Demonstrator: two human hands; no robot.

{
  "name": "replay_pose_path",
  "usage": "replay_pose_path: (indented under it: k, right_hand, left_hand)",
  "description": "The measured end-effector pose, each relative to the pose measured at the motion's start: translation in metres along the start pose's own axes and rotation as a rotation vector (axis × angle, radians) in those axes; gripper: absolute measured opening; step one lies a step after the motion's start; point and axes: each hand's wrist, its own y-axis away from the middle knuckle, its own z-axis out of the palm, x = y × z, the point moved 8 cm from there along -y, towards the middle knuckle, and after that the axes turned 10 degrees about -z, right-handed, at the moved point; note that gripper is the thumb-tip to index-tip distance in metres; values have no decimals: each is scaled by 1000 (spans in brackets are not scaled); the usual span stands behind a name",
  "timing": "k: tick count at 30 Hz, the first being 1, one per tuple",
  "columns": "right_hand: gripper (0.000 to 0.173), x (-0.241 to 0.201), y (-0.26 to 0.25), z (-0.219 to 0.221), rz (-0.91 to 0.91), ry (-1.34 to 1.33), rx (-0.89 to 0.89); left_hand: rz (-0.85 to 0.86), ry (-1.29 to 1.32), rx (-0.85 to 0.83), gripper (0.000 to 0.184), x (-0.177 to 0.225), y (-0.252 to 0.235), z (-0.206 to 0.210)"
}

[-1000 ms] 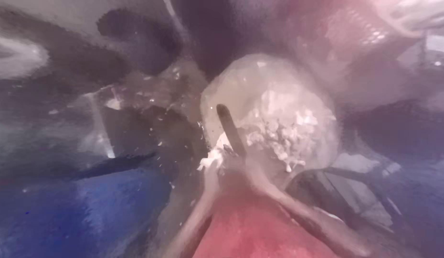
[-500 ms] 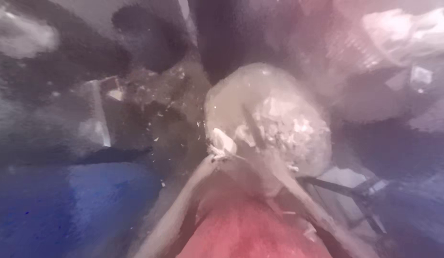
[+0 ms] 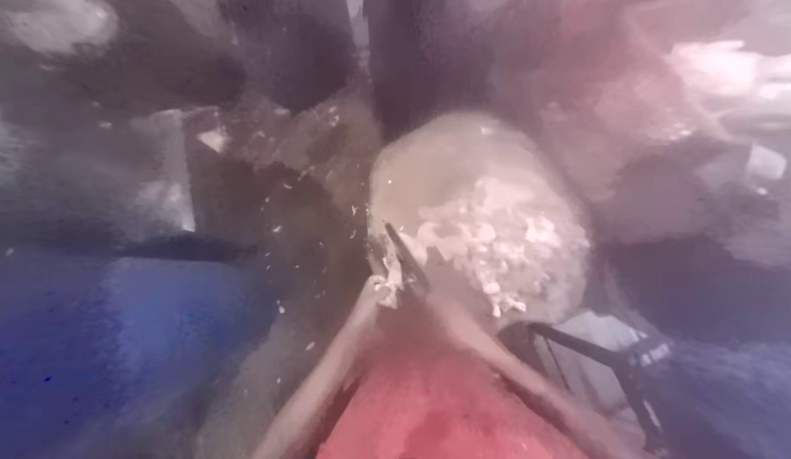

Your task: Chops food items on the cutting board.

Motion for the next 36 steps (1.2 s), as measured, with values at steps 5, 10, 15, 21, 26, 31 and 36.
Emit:
replay_pose_path:
  k: [5, 10, 15, 21, 26, 31, 36]
  right_hand:
    - [49, -80, 12, -27, -285, -220, 216]
    - [54, -6, -42, -3, -196, 82, -54]
    - [62, 11, -6, 28, -272, -308, 51]
    - [54, 25, -8, -29, -89, -14, 106]
    - [52, -33, 15, -25, -332, -164, 286]
    - [54, 21, 0, -9, -81, -25, 91]
    - [48, -29, 24, -10, -338, -269, 251]
  left_hand:
    - [-130, 305, 9, 21, -48, 21, -16]
    - [-186, 434, -99, 24, -49, 44, -23]
    - [-187, 340, 40, 16, -62, 70, -63]
    - [-16, -751, 253, 43, 33, 72, -35]
    - [-83, -1069, 211, 45, 45, 19, 16]
    - [-8, -949, 206, 48, 48, 16, 18]
    - [-11, -708, 150, 48, 15, 0, 18]
